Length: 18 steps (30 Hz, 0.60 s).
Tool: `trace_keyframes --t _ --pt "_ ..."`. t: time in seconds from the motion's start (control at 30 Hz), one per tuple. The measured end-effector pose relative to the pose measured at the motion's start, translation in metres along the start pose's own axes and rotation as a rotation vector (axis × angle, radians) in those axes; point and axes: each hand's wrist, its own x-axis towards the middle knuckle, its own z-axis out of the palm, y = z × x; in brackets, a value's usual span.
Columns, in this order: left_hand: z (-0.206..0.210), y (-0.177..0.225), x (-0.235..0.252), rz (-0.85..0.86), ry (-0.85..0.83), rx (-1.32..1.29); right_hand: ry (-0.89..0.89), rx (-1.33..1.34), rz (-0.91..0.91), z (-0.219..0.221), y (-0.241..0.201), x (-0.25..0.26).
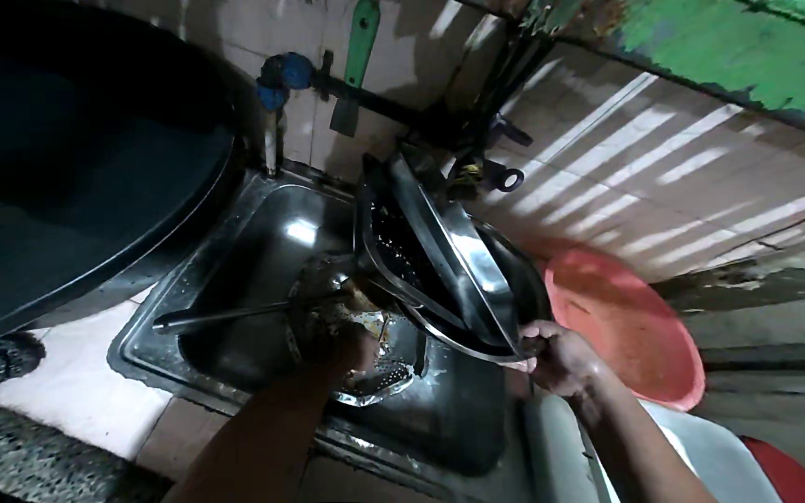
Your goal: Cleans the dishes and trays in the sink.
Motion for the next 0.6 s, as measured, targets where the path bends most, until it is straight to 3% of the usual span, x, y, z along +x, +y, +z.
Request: trace_keyframes --t 0.13,0.2,0.37,0.47,0.6 --pt "-0.041 0.006 -0.024 -0.135 -0.006 -0.592 -0.036 0.009 -0.01 -0.001 0.0 0.002" --pt "-0.058 0.012 -0.046 -0.106 -0.039 -0.824 -0.035 0.01 -0.009 0.001 -0.001 0.001" --pt "-0.062 -0.006 -0.055 0.152 0.028 -0.615 -0.037 0.003 -0.025 -0.002 0.002 0.007" --pt "-0.051 -0.009 -0.046 0.13 -0.087 -1.065 -0.034 0.003 -0.039 -0.003 0.004 0.009" --pt "-0.056 -0.003 -0.05 0.05 -0.118 -1.229 -0.025 0.008 -0.033 0.0 0.003 0.006"
